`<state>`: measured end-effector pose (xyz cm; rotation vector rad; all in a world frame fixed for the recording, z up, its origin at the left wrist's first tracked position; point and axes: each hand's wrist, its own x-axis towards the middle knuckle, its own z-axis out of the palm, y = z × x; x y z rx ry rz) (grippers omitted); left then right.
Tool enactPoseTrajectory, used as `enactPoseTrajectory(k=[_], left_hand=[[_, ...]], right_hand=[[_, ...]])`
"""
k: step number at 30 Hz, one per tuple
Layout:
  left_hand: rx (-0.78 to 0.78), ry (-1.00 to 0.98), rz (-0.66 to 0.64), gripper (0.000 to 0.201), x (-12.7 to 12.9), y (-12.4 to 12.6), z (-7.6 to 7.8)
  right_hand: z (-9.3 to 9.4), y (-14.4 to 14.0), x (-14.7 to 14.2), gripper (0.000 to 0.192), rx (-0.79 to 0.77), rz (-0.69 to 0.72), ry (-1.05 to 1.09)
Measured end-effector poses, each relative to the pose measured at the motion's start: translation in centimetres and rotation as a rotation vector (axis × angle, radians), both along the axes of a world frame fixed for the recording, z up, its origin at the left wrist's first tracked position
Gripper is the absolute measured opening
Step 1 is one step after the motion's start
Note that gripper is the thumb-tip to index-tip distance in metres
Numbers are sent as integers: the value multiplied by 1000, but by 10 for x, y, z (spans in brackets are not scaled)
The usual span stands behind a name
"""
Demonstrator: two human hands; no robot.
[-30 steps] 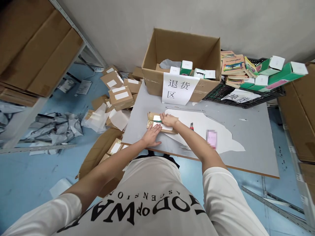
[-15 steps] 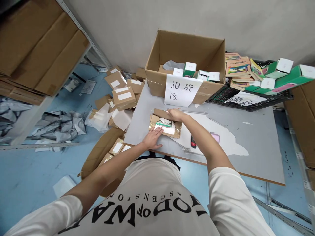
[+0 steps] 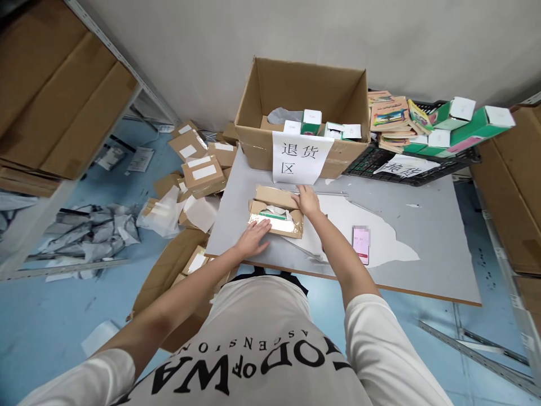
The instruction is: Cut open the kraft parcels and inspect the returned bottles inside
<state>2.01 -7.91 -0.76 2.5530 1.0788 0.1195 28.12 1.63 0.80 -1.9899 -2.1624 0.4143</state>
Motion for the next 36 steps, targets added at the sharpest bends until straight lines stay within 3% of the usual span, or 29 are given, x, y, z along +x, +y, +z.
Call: enactPoseTrajectory(k=[5,9,11,17,20,25,30,36], left_hand=[[22,-26,36,76,-38,39,15],[-37,109,-133,95,-60,84,21],[-43,158,-223,98,-61,101,21],[-23,188,-317,91,-53,121,7],[-18,186,-299,88,-54,122,-2],[-25,183,-272,90,-54,122,-8],[-76,183,-265,97,-54,121,-8],[-145,162,-267,99,-52,118,-4]], right_hand=[[22,-41,-2,44,182,177,-32],[22,-70,-14,49,40,470,-19],[19,-77,-22,58,-60,527,-38],[18,-77,-43,51,-210,383,-158],[20,-80,-51,48,-194,313,-193],[11,-108,-60,20,-99,267,-321],[-19,-156,-64,40,171,369,-268],[-52,-182,-72,60,125,323,-219]])
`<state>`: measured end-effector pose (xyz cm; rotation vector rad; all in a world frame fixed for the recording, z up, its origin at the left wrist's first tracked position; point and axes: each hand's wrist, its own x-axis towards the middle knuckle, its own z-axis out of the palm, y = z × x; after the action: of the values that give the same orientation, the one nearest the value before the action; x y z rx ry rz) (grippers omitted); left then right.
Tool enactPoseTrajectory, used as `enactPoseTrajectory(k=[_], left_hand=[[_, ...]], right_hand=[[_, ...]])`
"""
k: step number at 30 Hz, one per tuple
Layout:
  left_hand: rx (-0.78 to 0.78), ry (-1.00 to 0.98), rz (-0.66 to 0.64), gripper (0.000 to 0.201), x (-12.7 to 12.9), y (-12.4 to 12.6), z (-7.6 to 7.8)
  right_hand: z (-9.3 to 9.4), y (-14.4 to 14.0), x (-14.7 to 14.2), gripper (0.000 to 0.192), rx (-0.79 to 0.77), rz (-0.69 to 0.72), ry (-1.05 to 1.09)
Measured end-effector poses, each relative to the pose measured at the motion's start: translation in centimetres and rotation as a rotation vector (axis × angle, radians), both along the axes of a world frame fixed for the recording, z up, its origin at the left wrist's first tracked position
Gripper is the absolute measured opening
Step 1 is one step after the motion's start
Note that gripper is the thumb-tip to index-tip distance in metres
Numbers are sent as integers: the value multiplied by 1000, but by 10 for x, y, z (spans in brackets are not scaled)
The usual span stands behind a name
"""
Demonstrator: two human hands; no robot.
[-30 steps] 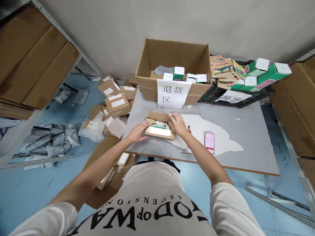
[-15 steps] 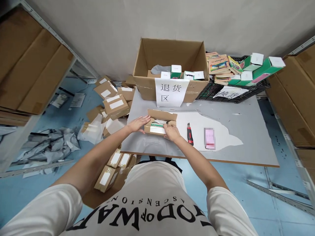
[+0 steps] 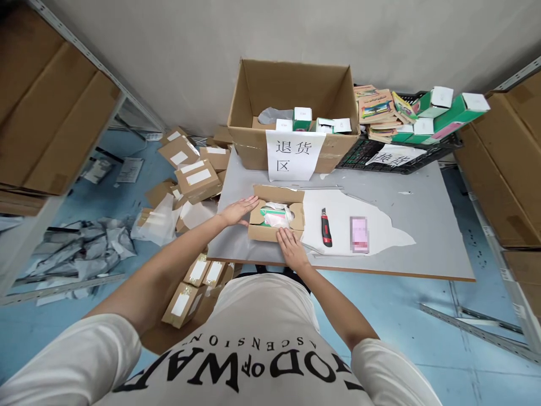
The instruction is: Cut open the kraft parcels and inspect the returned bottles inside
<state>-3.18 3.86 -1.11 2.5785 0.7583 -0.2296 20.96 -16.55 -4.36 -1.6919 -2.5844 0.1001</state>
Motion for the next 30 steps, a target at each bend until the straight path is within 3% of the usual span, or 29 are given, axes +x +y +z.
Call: enactPoseTrajectory(k=[3,7,12,14,18,21,25,30], left_hand=[[-17,24,6,97,1,-1,9],[-29,18,55,91,1,-9,22],[-41,-142,398,73,15,-35,30],[-47,-177,553,80,25,-45,31],[-165,-104,787,121,41,-48,31],[-294,3,879,140,52,-38,33],[-346,106,981,141,71,-27,35],[-295,174,1029,143,90,-35,31]], right_hand=[[1,0,1,63,-51,-4,44],[18,3,8,51,-112,-55,230],[51,27,17,56,-117,-404,487],[62,46,20,70,-173,-532,510],[76,82,27,99,-444,-689,503],[75,102,28,116,-540,-758,427],[65,112,21,133,-588,-834,305],[55,110,11,130,-573,-850,209]])
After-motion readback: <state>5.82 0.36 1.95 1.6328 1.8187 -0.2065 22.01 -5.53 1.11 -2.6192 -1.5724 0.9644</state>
